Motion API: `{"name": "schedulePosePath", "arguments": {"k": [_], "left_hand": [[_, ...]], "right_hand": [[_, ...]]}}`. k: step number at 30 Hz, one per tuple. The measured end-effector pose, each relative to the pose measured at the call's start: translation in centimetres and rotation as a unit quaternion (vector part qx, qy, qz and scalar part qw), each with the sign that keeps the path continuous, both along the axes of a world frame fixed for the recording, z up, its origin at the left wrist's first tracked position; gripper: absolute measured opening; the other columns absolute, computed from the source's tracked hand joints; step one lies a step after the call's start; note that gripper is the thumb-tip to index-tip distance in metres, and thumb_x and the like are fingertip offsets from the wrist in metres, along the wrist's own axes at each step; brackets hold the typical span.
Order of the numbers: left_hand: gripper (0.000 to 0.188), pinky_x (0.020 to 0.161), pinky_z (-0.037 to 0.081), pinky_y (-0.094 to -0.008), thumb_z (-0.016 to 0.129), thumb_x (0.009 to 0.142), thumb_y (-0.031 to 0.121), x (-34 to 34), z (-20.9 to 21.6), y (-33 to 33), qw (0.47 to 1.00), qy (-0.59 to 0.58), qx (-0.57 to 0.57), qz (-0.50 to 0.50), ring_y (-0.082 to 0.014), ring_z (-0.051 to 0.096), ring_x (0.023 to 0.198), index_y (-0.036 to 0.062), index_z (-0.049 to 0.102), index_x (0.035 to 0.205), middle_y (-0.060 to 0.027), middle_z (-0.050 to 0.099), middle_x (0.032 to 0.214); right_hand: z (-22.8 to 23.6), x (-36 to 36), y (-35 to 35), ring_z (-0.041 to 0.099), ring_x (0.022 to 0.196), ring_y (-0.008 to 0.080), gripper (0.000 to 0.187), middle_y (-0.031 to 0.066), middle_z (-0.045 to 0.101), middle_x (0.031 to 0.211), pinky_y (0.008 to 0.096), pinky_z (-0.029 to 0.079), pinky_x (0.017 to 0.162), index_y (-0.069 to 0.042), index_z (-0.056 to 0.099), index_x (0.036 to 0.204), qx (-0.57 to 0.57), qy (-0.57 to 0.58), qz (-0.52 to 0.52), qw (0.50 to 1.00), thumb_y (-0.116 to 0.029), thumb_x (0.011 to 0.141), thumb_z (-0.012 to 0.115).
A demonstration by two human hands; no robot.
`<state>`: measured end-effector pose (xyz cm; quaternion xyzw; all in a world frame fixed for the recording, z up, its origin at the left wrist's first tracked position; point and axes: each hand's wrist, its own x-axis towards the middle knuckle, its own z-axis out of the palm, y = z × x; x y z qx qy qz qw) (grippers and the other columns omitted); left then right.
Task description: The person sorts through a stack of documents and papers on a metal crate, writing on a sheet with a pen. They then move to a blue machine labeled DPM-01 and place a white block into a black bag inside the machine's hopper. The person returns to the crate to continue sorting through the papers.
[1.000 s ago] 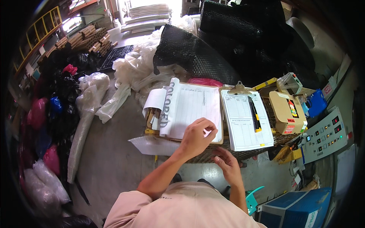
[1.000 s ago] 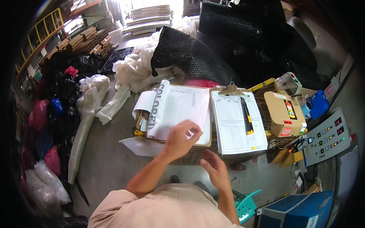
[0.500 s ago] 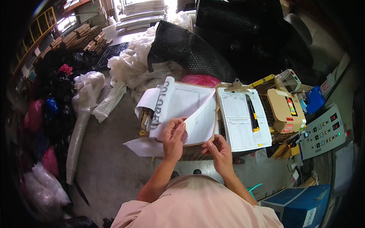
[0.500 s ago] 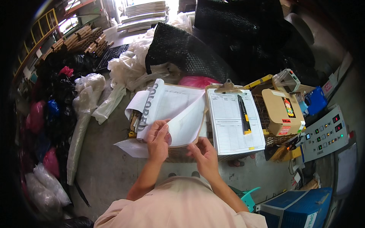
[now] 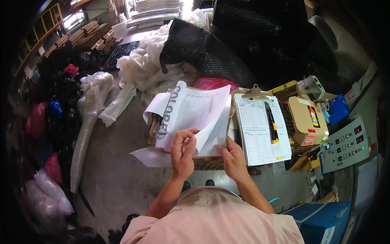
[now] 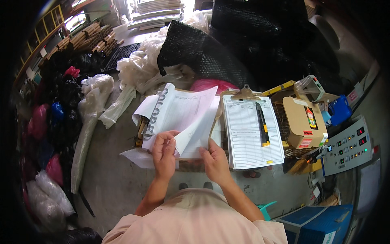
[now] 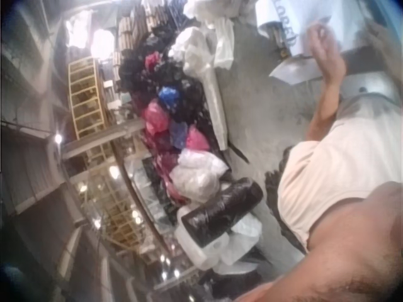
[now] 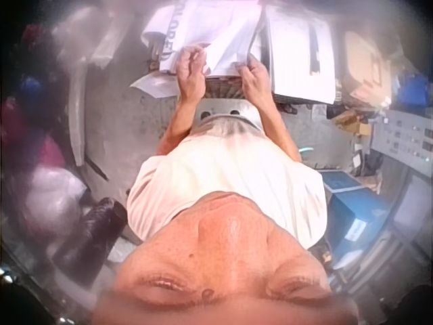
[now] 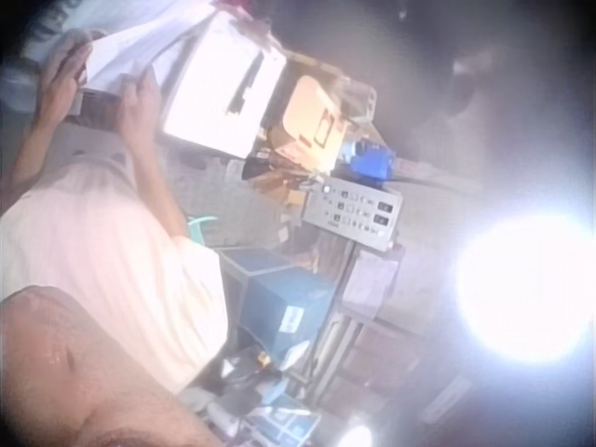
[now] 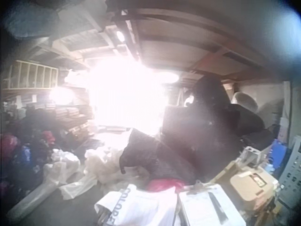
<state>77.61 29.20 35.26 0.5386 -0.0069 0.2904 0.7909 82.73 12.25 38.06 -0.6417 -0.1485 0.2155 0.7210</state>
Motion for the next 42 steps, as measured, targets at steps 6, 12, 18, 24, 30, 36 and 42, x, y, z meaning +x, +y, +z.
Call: {"name": "schedulePosePath", "arguments": {"k": [6,12,18,24,30,36,42], "left_hand": [[0.009,0.106,0.048,-0.0347,0.053,0.114,0.006,-0.5,0.2,-0.8,0.994,-0.031,0.093,0.042,-0.0174,0.061,0.116,0.002,0.054,0.121,-0.0184,0.063,0.134],[0.008,0.104,0.048,-0.0344,0.05,0.114,0.006,-0.9,0.1,-1.1,0.993,-0.029,0.071,0.093,-0.0175,0.059,0.114,0.0016,0.052,0.12,-0.0188,0.064,0.131],[0.01,0.104,0.045,-0.0334,0.049,0.115,0.009,-0.3,-0.4,-1.2,0.987,-0.05,0.062,0.138,-0.0176,0.058,0.114,0.0015,0.052,0.12,-0.0174,0.065,0.128],[0.011,0.102,0.046,-0.0304,0.052,0.116,0.014,-0.5,-0.4,-2.3,0.991,-0.015,0.075,0.108,-0.0155,0.057,0.114,0.0043,0.054,0.121,-0.0138,0.063,0.132],[0.009,0.086,0.057,-0.0345,0.064,0.109,0.006,-0.5,-0.1,-4.3,0.964,-0.024,0.264,0.03,-0.0208,0.069,0.101,0.0011,0.061,0.117,-0.0158,0.071,0.121],[0.018,0.084,0.062,-0.0375,0.079,0.097,0.0,-0.7,1.9,-5.0,0.951,-0.029,0.302,-0.056,-0.0262,0.077,0.103,-0.0003,0.072,0.114,-0.0153,0.076,0.113],[0.013,0.081,0.06,-0.0357,0.086,0.09,0.003,-3.2,4.3,-3.2,0.937,-0.094,0.242,-0.233,-0.0246,0.076,0.093,0.0011,0.078,0.1,-0.0106,0.078,0.1]], "right_hand": [[0.3,-0.3,0.0,0.075,0.088,0.0164,0.032,0.0124,0.076,0.111,0.0307,0.063,0.075,0.005,0.06,0.14,-0.046,-0.056,0.001,0.997,-0.009,0.113,0.051],[1.0,-0.7,0.4,0.07,0.082,0.0133,0.024,0.0105,0.075,0.1,0.0309,0.061,0.074,0.004,0.063,0.129,-0.12,-0.115,0.01,0.986,-0.011,0.113,0.054],[1.2,-1.3,0.6,0.065,0.083,0.0102,0.024,0.0076,0.072,0.095,0.0309,0.058,0.074,0.006,0.062,0.126,-0.187,-0.192,0.051,0.962,-0.014,0.114,0.055],[1.2,0.7,0.1,0.061,0.076,0.0125,0.037,0.0089,0.072,0.088,0.0354,0.051,0.069,0.002,0.068,0.122,-0.059,-0.054,-0.021,0.997,-0.033,0.111,0.062],[0.5,2.8,-2.2,0.065,0.09,0.01,0.033,0.0067,0.074,0.105,0.0274,0.052,0.082,0.005,0.069,0.122,-0.007,0.095,-0.05,0.994,-0.025,0.108,0.067],[0.9,2.6,-4.2,0.064,0.092,0.0114,0.028,0.006,0.073,0.105,0.0276,0.052,0.085,0.006,0.068,0.125,0.025,0.096,-0.081,0.992,-0.013,0.105,0.064],[4.8,2.8,-6.0,0.074,0.103,0.0164,0.038,0.0106,0.075,0.118,0.031,0.06,0.092,0.006,0.062,0.138,0.113,0.061,-0.114,0.985,-0.008,0.103,0.064]]}}
